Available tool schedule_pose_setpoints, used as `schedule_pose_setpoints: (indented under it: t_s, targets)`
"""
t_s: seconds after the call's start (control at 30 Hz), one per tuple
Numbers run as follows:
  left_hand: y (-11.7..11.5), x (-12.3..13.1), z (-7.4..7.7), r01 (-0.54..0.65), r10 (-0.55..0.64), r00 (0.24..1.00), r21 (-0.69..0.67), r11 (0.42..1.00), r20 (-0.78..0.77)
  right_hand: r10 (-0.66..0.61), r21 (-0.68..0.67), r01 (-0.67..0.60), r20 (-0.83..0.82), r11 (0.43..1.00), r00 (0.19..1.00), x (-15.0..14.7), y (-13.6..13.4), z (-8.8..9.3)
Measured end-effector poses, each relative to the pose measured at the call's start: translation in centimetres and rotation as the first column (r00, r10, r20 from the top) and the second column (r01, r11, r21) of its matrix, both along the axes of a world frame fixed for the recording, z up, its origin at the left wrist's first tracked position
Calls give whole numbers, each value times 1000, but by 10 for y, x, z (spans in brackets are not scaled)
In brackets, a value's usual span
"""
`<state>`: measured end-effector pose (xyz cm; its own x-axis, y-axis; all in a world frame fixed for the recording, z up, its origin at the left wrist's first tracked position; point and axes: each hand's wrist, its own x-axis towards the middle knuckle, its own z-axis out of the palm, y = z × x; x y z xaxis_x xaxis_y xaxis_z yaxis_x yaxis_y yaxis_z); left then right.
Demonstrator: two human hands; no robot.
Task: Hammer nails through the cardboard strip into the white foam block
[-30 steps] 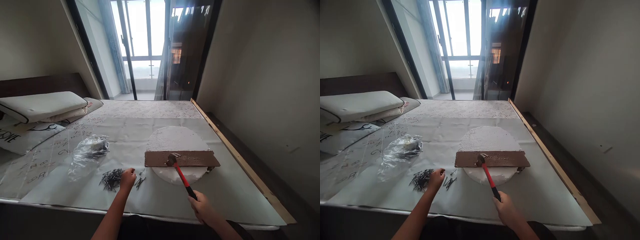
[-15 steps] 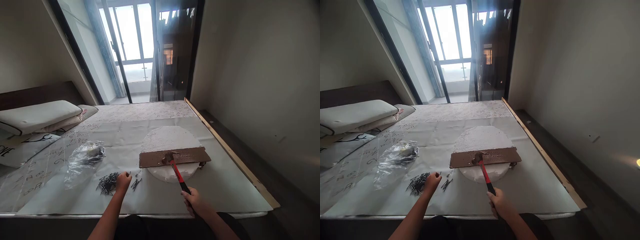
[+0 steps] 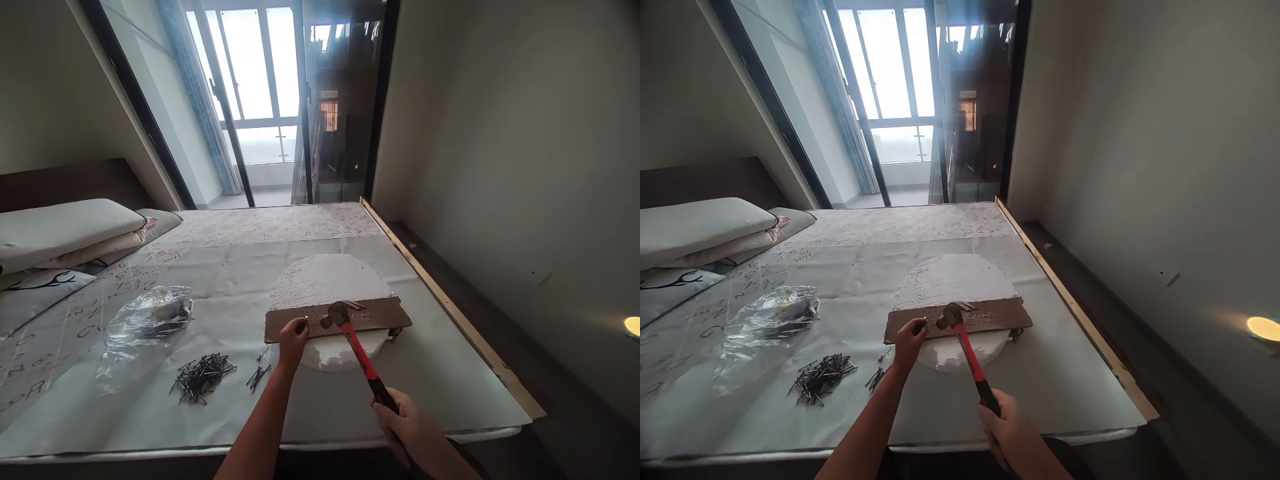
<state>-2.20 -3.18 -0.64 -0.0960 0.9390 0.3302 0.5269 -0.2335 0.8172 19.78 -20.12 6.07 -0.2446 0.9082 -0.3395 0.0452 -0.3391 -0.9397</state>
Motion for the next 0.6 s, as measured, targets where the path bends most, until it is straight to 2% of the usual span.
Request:
schedule_pose_setpoints:
  t_s: [0.1,0.27,0.47,0.6]
  targets:
    - [4,-4,-8,37,-37,999,29,999,0,28,-29,-28,-5,999,1000,6,-3,2]
    - [9,-4,-11,99,-98,995,51,994,-37,33,-94,-30,30,995,999,8,-3,-3]
    - [8,-1,-9,84,-77,991,56,995,-112,36,-86,-35,11,996,999,5,3,-15]
    - [7,-3,-9,76,-71,990,39,996,-124,7,-85,-6,9,996,1000,3,6,-13]
